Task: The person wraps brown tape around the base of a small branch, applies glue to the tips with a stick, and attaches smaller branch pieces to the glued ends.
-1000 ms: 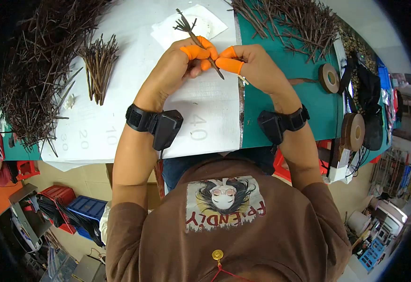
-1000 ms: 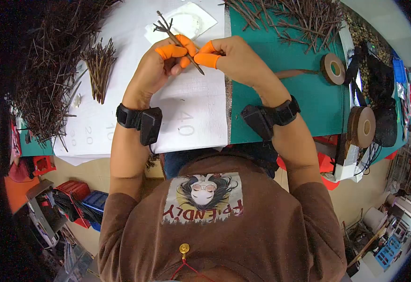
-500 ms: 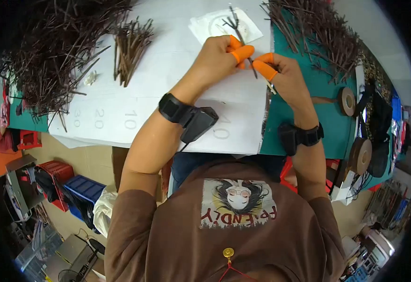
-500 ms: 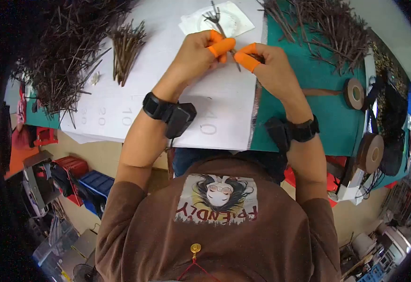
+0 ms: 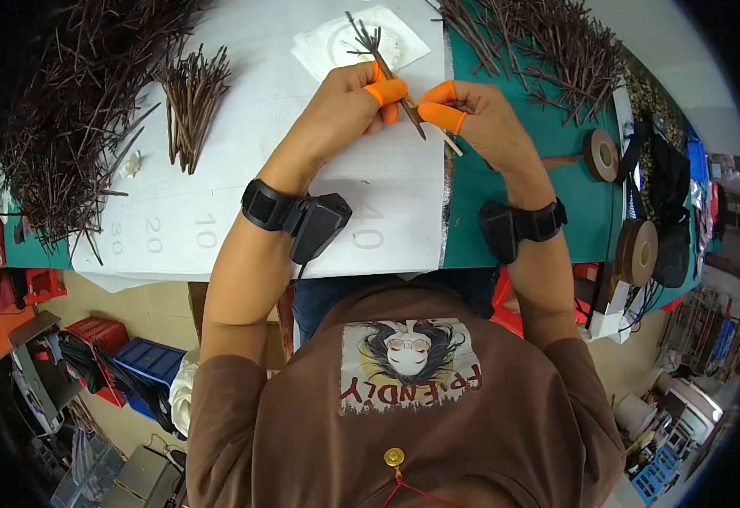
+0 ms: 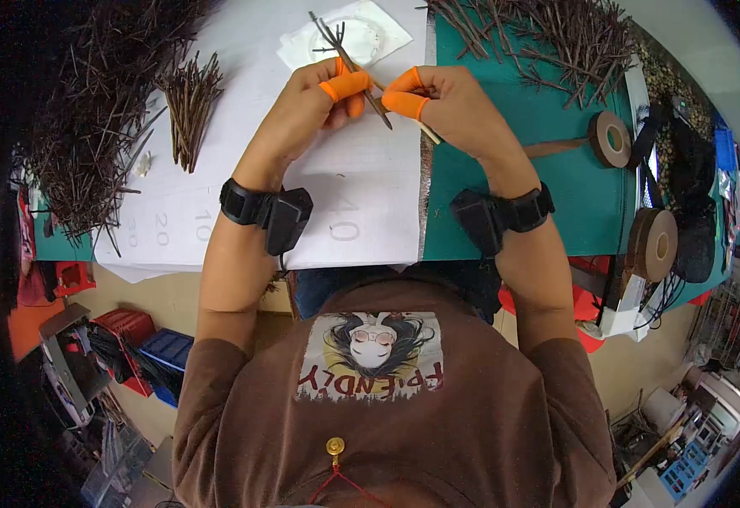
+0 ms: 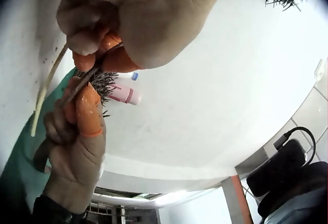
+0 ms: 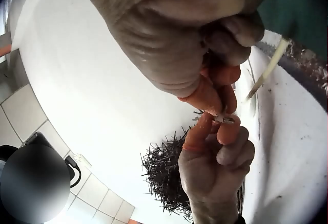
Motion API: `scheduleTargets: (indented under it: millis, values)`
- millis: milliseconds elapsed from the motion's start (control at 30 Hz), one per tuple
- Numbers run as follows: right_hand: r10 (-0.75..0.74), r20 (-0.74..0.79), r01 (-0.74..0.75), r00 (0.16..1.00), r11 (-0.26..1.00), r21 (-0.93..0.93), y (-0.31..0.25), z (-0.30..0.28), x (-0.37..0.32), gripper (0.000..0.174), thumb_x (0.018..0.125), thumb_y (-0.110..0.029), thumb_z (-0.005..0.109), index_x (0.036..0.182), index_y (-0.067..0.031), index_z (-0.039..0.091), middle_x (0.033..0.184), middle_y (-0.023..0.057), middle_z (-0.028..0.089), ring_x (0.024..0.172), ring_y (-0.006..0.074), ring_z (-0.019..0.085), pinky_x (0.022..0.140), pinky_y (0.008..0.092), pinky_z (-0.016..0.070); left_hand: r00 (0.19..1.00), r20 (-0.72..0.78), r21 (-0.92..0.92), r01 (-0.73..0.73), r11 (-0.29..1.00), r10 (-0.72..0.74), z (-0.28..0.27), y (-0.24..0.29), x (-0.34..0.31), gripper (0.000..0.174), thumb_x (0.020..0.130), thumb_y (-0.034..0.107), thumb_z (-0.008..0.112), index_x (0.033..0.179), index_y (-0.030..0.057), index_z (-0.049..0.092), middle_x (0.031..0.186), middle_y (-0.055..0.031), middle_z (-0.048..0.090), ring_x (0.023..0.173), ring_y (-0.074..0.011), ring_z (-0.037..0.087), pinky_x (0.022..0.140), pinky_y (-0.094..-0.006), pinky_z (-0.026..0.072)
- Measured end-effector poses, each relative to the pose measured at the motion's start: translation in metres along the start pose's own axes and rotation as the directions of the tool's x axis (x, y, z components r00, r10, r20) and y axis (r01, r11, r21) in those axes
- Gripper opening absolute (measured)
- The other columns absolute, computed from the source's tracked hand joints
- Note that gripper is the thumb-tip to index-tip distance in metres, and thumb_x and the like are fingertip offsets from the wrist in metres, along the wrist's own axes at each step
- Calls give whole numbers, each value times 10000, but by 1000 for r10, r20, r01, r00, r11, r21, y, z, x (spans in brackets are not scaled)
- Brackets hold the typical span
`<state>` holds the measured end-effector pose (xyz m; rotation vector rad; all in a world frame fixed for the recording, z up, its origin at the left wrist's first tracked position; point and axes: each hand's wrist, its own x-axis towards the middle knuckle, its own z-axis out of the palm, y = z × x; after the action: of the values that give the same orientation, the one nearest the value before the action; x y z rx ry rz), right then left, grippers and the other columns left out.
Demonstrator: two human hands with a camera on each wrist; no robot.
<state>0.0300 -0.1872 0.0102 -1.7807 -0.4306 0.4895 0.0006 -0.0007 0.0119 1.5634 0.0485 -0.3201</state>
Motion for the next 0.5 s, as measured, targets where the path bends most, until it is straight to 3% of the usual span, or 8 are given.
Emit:
scheduleTargets:
  millis: [133,233,367,433,500]
  values:
    - [60,-1,-60,998,998,-7,-2,2,-1,132,791,-120,609,850,-6,639,651,-42,535,559,11,416,477,168,316,999,39,-165,-2,986,8,-2,-5,1,169,849,156,477,879,23,577,618,-8,526,482,-55,388,442,-179,297]
    - [38,-15,-38,999,999,-33,-3,5,-1,130,798,-128,602,842,-12,639,646,-43,530,553,13,413,472,168,311,994,48,-260,-80,962,96,-2,-4,0,188,863,181,478,882,22,577,642,-17,543,494,-53,406,446,-176,304]
    - [-56,-102,55,993,998,-9,-3,8,-1,131,802,-136,596,831,-16,637,641,-43,525,556,18,411,475,173,310,993,-55,-153,-116,981,109,6,1,2,207,843,232,556,817,27,565,627,-19,547,481,-41,416,434,-167,306]
    - [-93,-68,90,993,995,-41,-3,8,-1,137,803,-139,595,835,-12,636,637,-44,522,557,17,410,472,174,309,988,-100,7,-114,993,114,9,-1,1,225,822,251,601,777,35,555,606,-15,542,471,-34,415,426,-162,305]
    - [-104,-37,102,994,992,-69,-4,10,0,143,804,-141,594,843,-9,634,634,-44,520,556,16,408,470,174,308,987,-101,55,-118,992,123,6,-5,2,221,804,243,626,751,43,546,588,-10,536,460,-32,410,419,-160,303]
